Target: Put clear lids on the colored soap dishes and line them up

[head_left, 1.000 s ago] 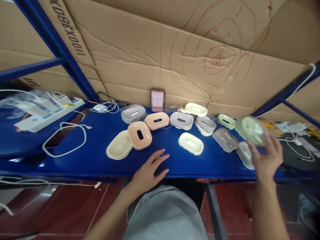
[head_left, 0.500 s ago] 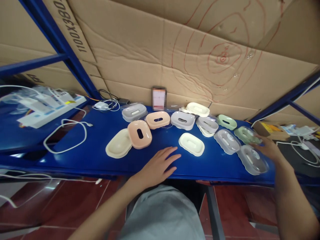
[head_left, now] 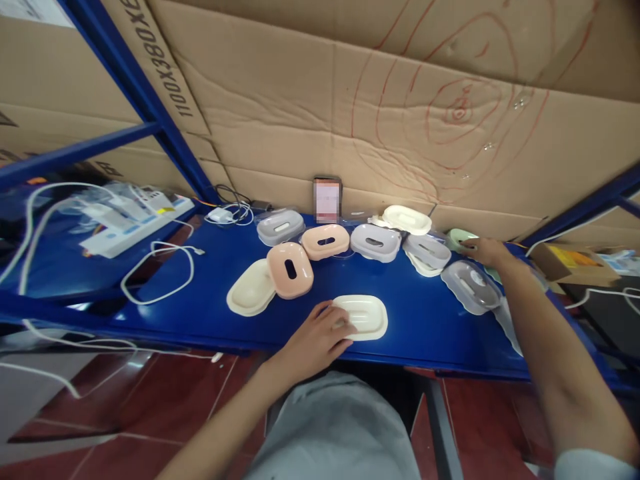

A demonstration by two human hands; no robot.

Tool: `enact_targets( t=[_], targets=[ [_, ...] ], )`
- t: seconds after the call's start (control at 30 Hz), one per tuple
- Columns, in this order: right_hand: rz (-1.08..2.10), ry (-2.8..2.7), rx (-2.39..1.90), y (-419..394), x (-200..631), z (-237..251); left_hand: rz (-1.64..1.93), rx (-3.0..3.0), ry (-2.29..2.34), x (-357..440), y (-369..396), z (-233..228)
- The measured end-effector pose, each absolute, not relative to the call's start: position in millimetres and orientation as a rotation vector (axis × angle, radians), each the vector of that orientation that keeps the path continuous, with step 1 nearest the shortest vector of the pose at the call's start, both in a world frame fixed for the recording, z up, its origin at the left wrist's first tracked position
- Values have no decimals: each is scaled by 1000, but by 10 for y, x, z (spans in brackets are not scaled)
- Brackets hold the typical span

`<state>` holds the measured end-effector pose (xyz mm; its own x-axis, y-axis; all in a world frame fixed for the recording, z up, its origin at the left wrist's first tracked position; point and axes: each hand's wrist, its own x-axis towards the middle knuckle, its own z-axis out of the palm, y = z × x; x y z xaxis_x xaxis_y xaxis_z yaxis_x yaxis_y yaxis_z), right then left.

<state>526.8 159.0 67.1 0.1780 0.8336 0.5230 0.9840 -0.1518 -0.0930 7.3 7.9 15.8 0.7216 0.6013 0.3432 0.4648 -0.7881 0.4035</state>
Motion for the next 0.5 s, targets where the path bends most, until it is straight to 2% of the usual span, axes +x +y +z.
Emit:
enact_targets(
  t=[0.13,0.23,0.33,0.5],
  targets=[
    [-366,-1733,-2239,1380,5204,888,799,2501,988,-143,18,31],
    [-495,-1701,-2207,820,4895,985,792,2413,1049,-146,25,-7],
    [-661,-1812,-1800,112,4136,832,772,2337,1122,-124,27,1],
    [-232,-2226,-1386,-496,2745,333,764,2320,1137,-129,9,-1]
  ],
)
